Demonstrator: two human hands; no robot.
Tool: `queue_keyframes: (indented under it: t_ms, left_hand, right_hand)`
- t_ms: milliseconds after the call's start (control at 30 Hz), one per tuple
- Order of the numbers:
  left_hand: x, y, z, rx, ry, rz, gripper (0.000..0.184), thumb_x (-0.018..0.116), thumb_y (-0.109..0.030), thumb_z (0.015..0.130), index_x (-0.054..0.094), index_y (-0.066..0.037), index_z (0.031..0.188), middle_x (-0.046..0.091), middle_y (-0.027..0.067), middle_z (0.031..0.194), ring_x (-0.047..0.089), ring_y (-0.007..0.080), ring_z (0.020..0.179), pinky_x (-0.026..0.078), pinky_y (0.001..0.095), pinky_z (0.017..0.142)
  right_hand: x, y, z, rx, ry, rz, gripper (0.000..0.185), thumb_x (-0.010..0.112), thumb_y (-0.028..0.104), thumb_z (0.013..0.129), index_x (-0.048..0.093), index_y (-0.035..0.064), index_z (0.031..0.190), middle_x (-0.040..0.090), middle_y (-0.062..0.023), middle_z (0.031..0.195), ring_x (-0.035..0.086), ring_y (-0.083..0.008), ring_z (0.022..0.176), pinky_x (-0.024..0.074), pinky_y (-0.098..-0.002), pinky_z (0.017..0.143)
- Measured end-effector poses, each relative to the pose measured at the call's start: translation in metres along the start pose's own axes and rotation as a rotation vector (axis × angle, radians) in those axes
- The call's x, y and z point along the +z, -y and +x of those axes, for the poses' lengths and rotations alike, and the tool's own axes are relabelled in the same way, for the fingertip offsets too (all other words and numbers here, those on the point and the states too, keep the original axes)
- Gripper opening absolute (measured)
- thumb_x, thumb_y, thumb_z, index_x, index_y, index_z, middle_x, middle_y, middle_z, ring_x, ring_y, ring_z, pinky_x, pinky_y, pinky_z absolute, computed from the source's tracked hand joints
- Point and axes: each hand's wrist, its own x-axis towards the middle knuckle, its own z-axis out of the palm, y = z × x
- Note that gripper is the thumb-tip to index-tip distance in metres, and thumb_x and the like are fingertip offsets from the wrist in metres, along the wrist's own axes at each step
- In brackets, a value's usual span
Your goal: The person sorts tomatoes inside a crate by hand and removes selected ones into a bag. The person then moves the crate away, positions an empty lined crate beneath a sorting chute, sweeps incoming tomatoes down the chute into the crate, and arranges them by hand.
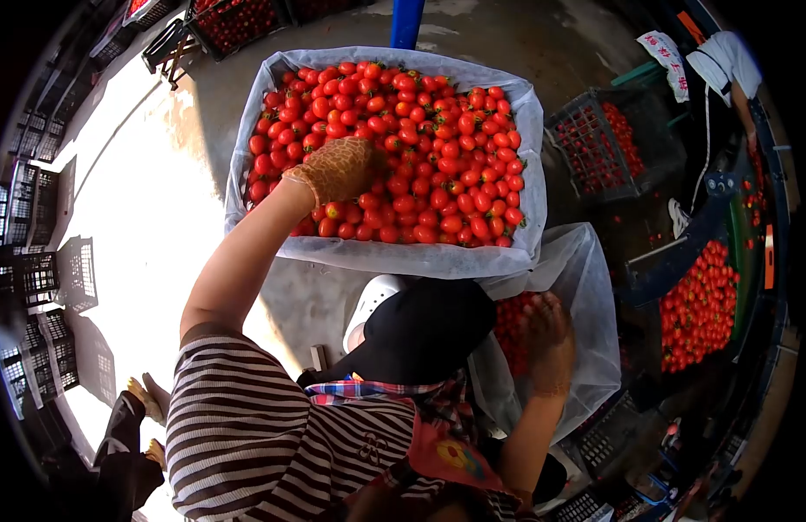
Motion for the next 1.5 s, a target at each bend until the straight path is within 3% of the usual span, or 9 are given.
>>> queue_keyframes:
  t_ms: [200,267,400,667,833,967,1067,1200,1500]
  left_hand:
    - [-0.006,-0.090,-0.027,0.276,-0.104,-0.778,0.034,0.065,-0.019,0.085,0.059,-0.006,0.115,0.060,0.0145,0.113,0.059,0.0293,0.098,0.048,0.0389,0.084]
    - [0.003,-0.119,-0.041,0.454,-0.164,-0.433,0.038,0.065,-0.020,0.085,0.057,-0.007,0.119,0.057,0.0148,0.117,0.058,0.0298,0.102,0.047,0.0383,0.086]
    - [0.017,-0.051,-0.066,-0.254,-0.322,0.022,0.025,0.062,-0.018,0.083,0.062,-0.006,0.105,0.058,0.0160,0.104,0.060,0.0330,0.092,0.049,0.0421,0.076]
    - [0.029,-0.021,-0.065,-0.098,-0.328,-0.020,0.019,0.062,-0.016,0.078,0.061,-0.004,0.093,0.059,0.0171,0.088,0.059,0.0329,0.083,0.049,0.0417,0.071]
    - [0.028,-0.139,-0.038,0.175,-0.394,-0.743,0.024,0.070,-0.013,0.077,0.063,-0.003,0.098,0.061,0.0131,0.093,0.062,0.0276,0.094,0.050,0.0372,0.080]
    - [0.032,-0.142,-0.044,0.307,-0.444,-0.584,0.027,0.071,-0.014,0.078,0.063,-0.003,0.102,0.063,0.0138,0.102,0.062,0.0282,0.094,0.050,0.0361,0.082]
    - [0.020,-0.059,-0.064,-0.254,-0.702,-0.317,0.028,0.064,-0.021,0.083,0.062,-0.007,0.107,0.060,0.0155,0.109,0.055,0.0313,0.106,0.045,0.0415,0.088]
    - [0.022,0.081,-0.115,-0.834,-0.619,0.306,0.045,0.059,-0.037,0.084,0.055,-0.007,0.118,0.058,0.0166,0.112,0.055,0.0365,0.102,0.047,0.0435,0.086]
    - [0.036,0.132,-0.118,-0.692,-0.555,-0.580,0.032,0.067,-0.022,0.077,0.057,0.003,0.094,0.064,0.0153,0.084,0.060,0.0179,0.083,0.047,0.0352,0.074]
  right_hand:
    - [0.116,0.021,-0.019,-0.116,0.151,0.202,0.037,0.056,0.029,0.091,0.052,0.0032,0.117,0.059,-0.0095,0.105,0.059,-0.0174,0.086,0.0491,-0.0261,0.059]
    - [0.107,0.007,0.000,0.023,0.298,0.238,0.032,0.059,0.027,0.090,0.055,0.0027,0.111,0.060,-0.0097,0.101,0.058,-0.0152,0.078,0.0456,-0.0235,0.054]
    - [0.079,0.011,0.043,0.381,0.357,0.263,0.017,0.064,0.018,0.087,0.060,0.0023,0.094,0.062,-0.0109,0.092,0.056,-0.0117,0.064,0.0403,-0.0207,0.047]
    - [0.059,0.140,0.099,-0.328,0.219,0.220,0.049,0.056,0.035,0.091,0.042,0.0054,0.127,0.045,-0.0169,0.130,0.050,-0.0280,0.113,0.0490,-0.0407,0.087]
    - [0.114,0.027,0.030,0.198,0.433,0.108,0.065,0.057,0.046,0.087,0.038,0.0076,0.136,0.045,-0.0129,0.127,0.053,-0.0258,0.103,0.0496,-0.0429,0.082]
    - [0.024,0.014,0.033,0.034,0.278,0.045,0.047,0.056,0.035,0.090,0.051,0.0043,0.125,0.058,-0.0119,0.109,0.057,-0.0256,0.096,0.0464,-0.0377,0.084]
    - [-0.033,0.035,0.021,-0.306,-0.421,-1.117,0.046,0.055,0.032,0.091,0.052,-0.0026,0.121,0.058,-0.0172,0.114,0.056,-0.0275,0.105,0.0408,-0.0349,0.092]
    - [-0.041,0.028,0.046,-0.423,-0.293,-0.906,0.052,0.057,0.035,0.089,0.051,-0.0053,0.122,0.057,-0.0209,0.118,0.054,-0.0293,0.111,0.0388,-0.0334,0.095]
    - [0.078,-0.003,0.125,-0.378,-0.192,-1.048,0.042,0.065,0.021,0.082,0.053,-0.0073,0.110,0.062,-0.0188,0.104,0.060,-0.0267,0.096,0.0446,-0.0352,0.083]
